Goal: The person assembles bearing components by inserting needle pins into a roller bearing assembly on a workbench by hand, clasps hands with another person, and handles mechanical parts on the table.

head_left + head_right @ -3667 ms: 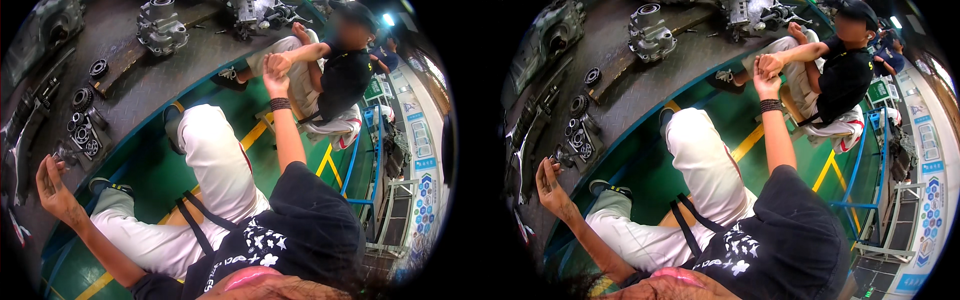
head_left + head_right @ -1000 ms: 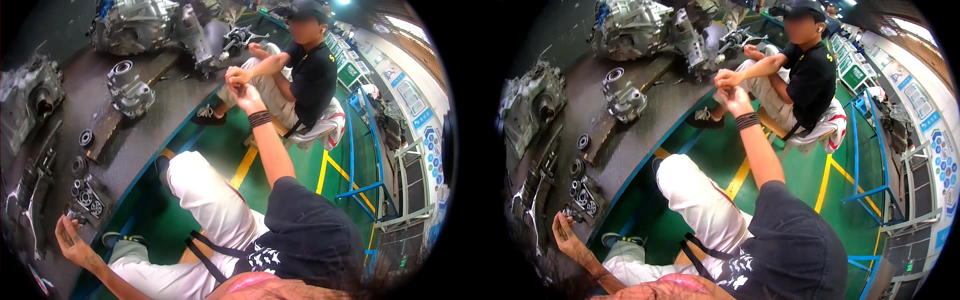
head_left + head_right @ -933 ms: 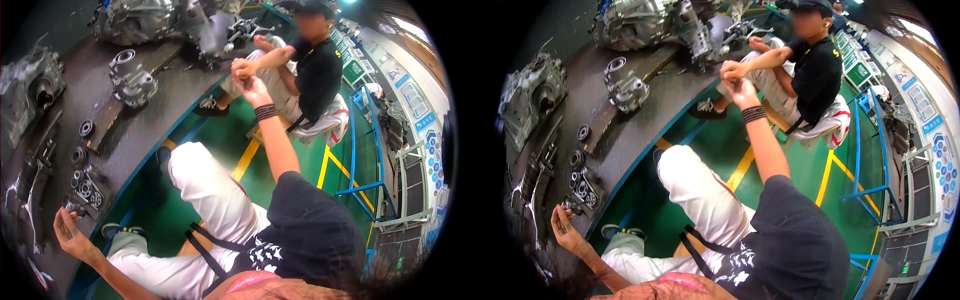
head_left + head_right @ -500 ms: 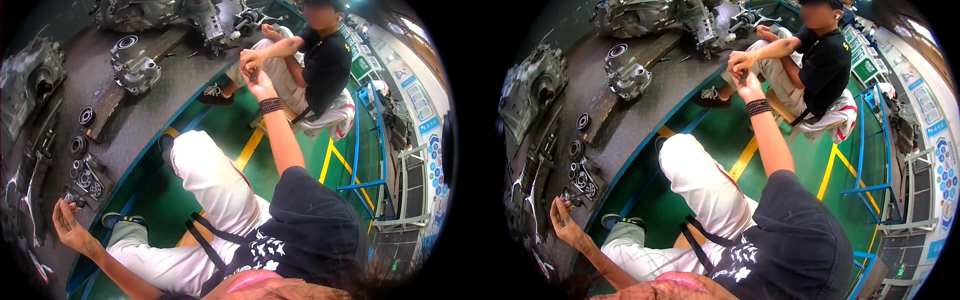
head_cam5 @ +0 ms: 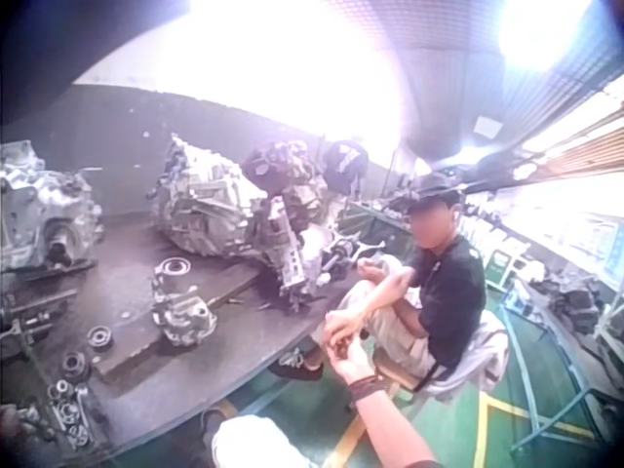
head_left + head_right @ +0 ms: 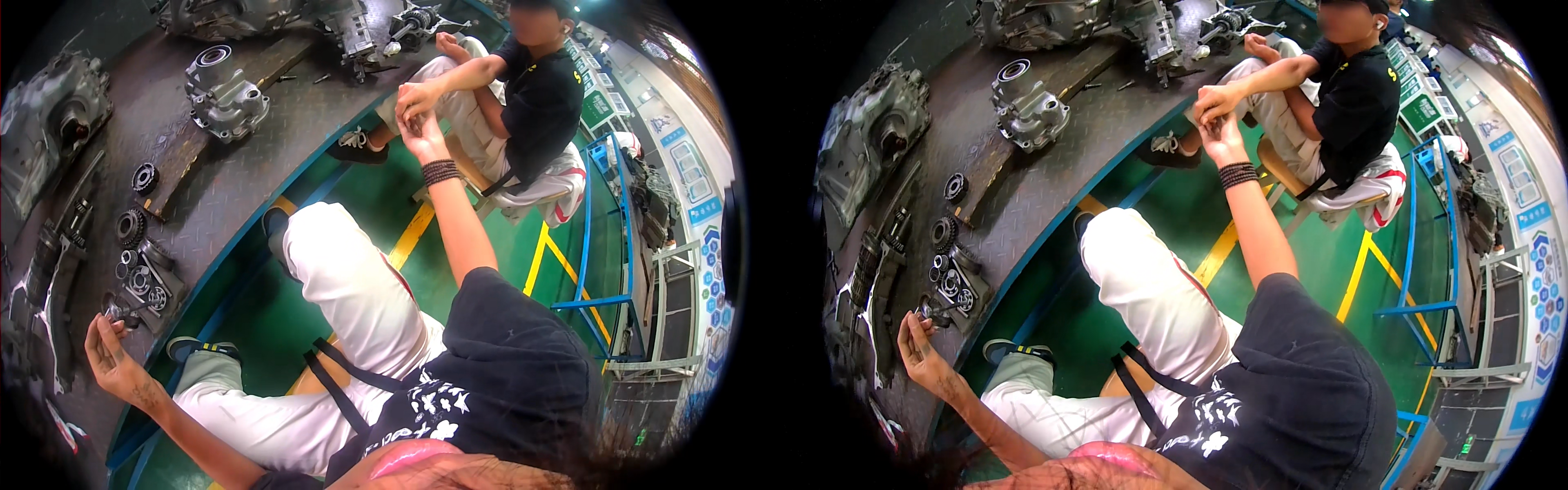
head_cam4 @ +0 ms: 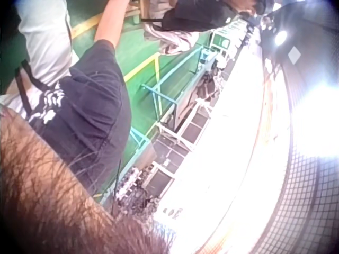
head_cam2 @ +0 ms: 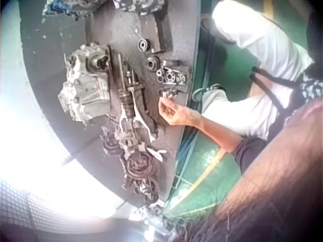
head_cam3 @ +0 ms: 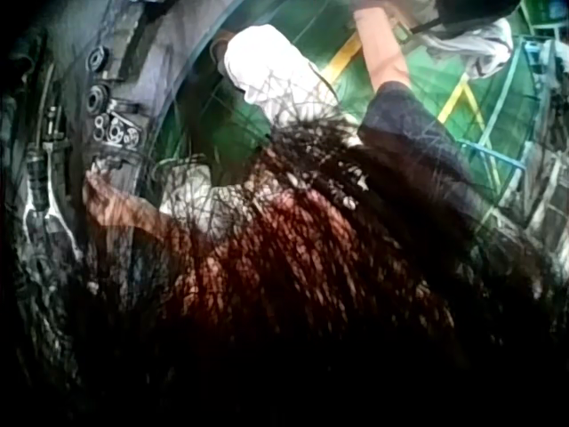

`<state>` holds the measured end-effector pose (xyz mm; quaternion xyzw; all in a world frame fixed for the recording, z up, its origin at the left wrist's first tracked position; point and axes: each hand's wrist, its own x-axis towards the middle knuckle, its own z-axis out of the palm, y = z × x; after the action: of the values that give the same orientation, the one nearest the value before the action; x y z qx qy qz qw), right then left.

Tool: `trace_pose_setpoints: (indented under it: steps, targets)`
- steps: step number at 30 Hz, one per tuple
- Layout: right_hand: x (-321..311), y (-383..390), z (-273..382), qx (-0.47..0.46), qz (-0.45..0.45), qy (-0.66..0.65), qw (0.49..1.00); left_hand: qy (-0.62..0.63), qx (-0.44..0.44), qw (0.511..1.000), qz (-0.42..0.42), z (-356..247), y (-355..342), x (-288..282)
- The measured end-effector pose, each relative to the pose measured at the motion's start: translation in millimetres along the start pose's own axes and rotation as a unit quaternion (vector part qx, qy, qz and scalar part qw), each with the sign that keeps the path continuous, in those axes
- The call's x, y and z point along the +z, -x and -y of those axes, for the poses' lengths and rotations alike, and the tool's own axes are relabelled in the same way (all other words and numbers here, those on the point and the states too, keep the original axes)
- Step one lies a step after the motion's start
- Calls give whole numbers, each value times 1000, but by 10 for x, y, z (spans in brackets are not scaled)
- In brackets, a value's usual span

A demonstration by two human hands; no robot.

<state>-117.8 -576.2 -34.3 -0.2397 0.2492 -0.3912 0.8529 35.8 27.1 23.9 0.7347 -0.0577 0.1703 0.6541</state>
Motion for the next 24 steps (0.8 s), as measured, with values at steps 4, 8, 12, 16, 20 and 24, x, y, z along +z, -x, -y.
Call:
trace_pose_setpoints:
  steps: [4,8,12,16,20,24]
  targets:
    - [-91,-90,-147,-34,-33,-16,999,-7,-1,1000,-3,-37,15,17]
    - [-161,-120,-195,-34,-5,-11,999,-4,1,1000,-2,6,9,-4]
    - [-187,-109,-269,-16,-1,-19,1000,-4,4,1000,-3,-19,17,-15]
    - [-465,-226,-180,-9,74,34,997,-1,-1,1000,7,-36,18,27]
    - [-415,-31,-261,-69,9,90,993,-4,-7,1000,3,-2,6,13]
    - [56,580,45,-127,41,49,990,-50,-7,999,-5,-22,2,32]
